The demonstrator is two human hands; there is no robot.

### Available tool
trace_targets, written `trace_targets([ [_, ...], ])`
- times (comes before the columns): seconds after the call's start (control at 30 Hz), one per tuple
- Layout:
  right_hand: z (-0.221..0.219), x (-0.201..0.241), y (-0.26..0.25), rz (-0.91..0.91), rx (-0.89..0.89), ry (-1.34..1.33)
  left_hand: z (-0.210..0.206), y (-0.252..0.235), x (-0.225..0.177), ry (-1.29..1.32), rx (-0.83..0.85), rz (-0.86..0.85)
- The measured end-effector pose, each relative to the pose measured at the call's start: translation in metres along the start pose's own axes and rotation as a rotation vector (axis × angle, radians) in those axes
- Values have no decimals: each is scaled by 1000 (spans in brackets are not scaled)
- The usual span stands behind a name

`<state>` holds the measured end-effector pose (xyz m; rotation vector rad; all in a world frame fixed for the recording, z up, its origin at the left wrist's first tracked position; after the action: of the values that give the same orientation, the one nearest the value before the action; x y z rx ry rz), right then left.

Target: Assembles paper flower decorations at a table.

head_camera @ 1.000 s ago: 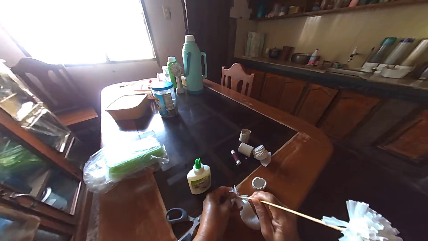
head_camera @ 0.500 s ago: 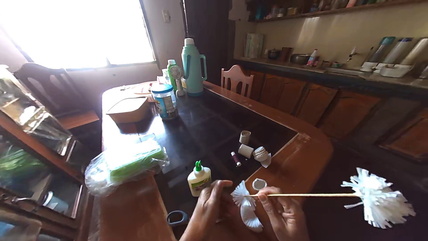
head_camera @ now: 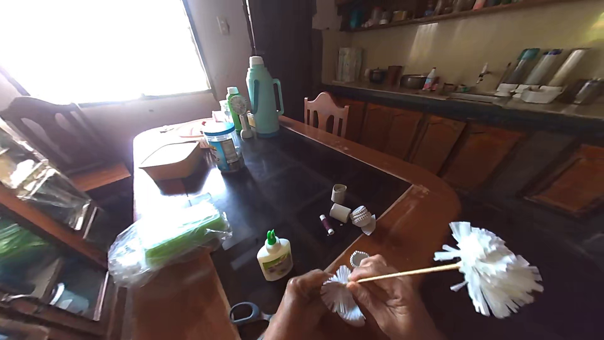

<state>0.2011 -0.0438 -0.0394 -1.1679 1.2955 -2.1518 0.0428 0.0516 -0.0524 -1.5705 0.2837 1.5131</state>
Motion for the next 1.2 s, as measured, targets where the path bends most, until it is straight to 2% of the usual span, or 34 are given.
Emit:
trace_targets([
  [0.1, 8, 2, -5, -48, 4, -106, -2, 0, -4, 75, 17, 10],
  [0.23, 12, 6, -13, 6, -41, -232, -5, 1, -3, 89, -1, 44],
  [0.5, 1, -7, -5, -33, -45, -179, -9, 1, -4, 165, 23, 25],
  [0.57, 4, -6, -4, -150, -35, -198, -8, 1, -5, 167, -19, 44],
  [0.73, 4, -5, 2, -681, 26, -527, -9, 2, -4, 23, -158, -24],
  [0.83, -2, -3, 8, -851, -74, -756, -12, 4, 0, -21, -190, -62],
  [0.97, -3, -3, 8, -852, -142, -860, -14, 4, 2, -24, -183, -52],
  [1.2, 1, -3, 4, -732, -148, -782, -17, 5, 2, 7, -135, 13],
])
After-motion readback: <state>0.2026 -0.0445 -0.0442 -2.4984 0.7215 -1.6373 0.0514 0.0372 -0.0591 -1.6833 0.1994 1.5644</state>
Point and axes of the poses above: each hand's wrist, its own y-axis away from the middle knuckle, its own z-axis out of the back of the hand, x = y × z, the point moved 2 cm from there along -y, towards the middle knuckle, and after that the axes turned 6 degrees about z, right-handed, at the moved point
